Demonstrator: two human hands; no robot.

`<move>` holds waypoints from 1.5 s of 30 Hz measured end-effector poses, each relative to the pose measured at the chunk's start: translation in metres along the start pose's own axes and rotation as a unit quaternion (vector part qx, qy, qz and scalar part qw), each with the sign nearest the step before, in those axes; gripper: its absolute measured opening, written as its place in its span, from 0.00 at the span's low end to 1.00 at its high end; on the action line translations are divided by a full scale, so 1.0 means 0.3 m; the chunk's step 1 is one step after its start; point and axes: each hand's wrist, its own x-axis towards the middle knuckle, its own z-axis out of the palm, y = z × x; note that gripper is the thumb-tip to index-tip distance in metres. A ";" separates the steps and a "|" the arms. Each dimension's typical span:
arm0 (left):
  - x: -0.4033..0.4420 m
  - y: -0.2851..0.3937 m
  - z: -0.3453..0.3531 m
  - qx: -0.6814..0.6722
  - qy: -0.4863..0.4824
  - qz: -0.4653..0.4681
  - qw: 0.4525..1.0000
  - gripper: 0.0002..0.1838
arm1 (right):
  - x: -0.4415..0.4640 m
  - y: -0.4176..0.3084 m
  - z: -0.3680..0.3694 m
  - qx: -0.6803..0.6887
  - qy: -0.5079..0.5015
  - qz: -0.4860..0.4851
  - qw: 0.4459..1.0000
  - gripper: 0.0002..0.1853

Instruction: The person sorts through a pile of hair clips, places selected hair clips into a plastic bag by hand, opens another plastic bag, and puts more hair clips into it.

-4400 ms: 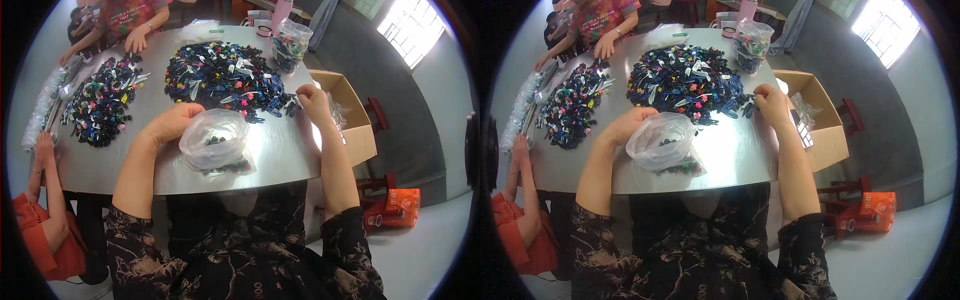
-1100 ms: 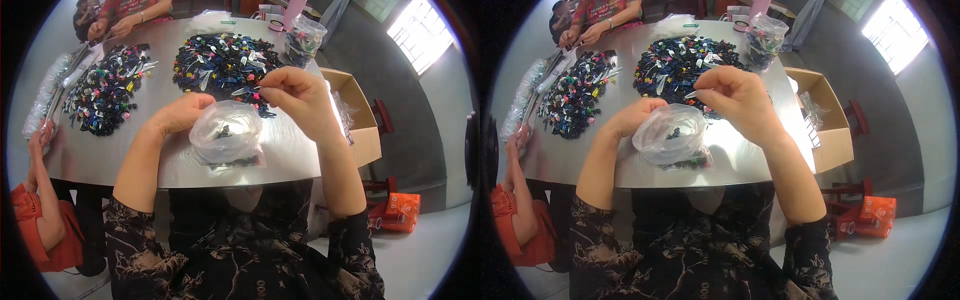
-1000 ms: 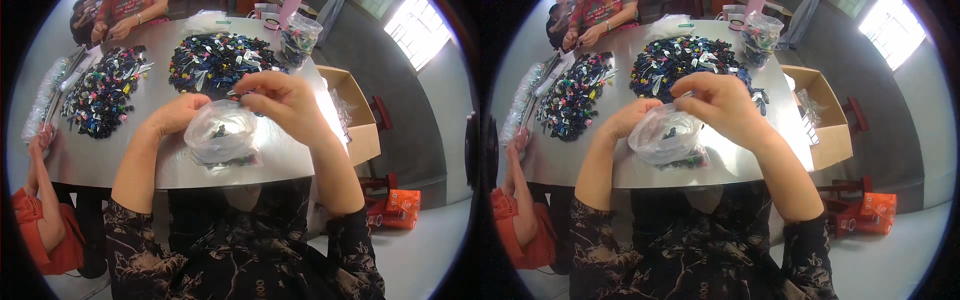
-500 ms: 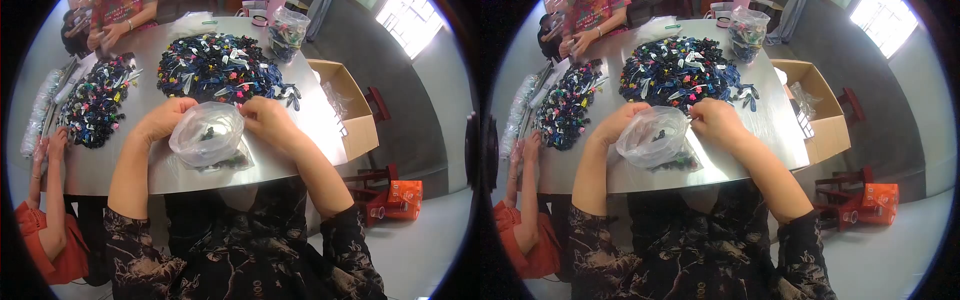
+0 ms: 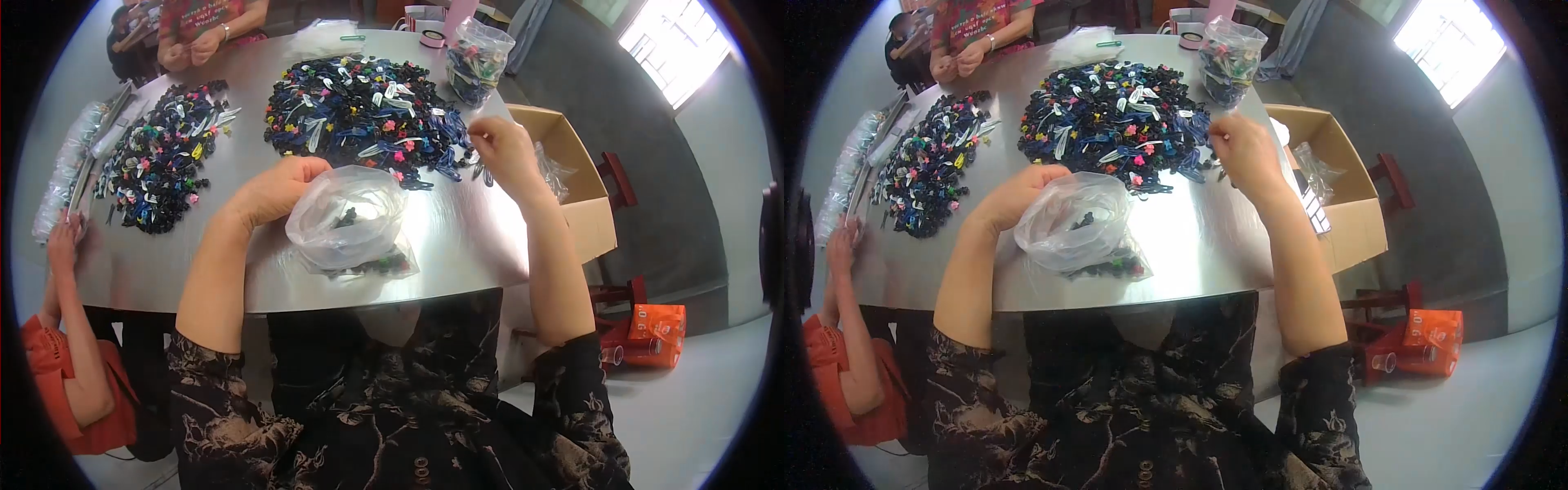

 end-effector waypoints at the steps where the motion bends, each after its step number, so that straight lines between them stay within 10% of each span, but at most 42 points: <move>1: 0.001 -0.002 -0.001 -0.001 0.001 0.000 1.000 0.10 | -0.009 0.056 0.018 -0.041 -0.010 0.014 0.999 0.09; 9: -0.003 0.001 -0.002 -0.001 0.000 0.000 1.000 0.10 | -0.035 0.093 0.080 -0.159 -0.041 0.033 0.986 0.09; 20: 0.007 -0.009 -0.007 -0.015 0.000 -0.019 1.000 0.09 | -0.050 0.130 0.073 0.104 0.009 0.135 0.985 0.08; 30: 0.004 -0.009 -0.008 0.039 0.008 -0.007 0.999 0.10 | -0.042 -0.020 0.035 0.080 -0.027 0.133 0.988 0.06; 36: 0.012 -0.020 -0.010 0.005 -0.003 -0.004 1.000 0.10 | -0.009 -0.354 -0.026 0.308 -0.094 -0.033 0.946 0.09; 45: 0.012 -0.024 -0.013 0.029 0.006 -0.017 0.999 0.11 | -0.018 -0.057 -0.023 0.034 -0.017 0.020 0.999 0.09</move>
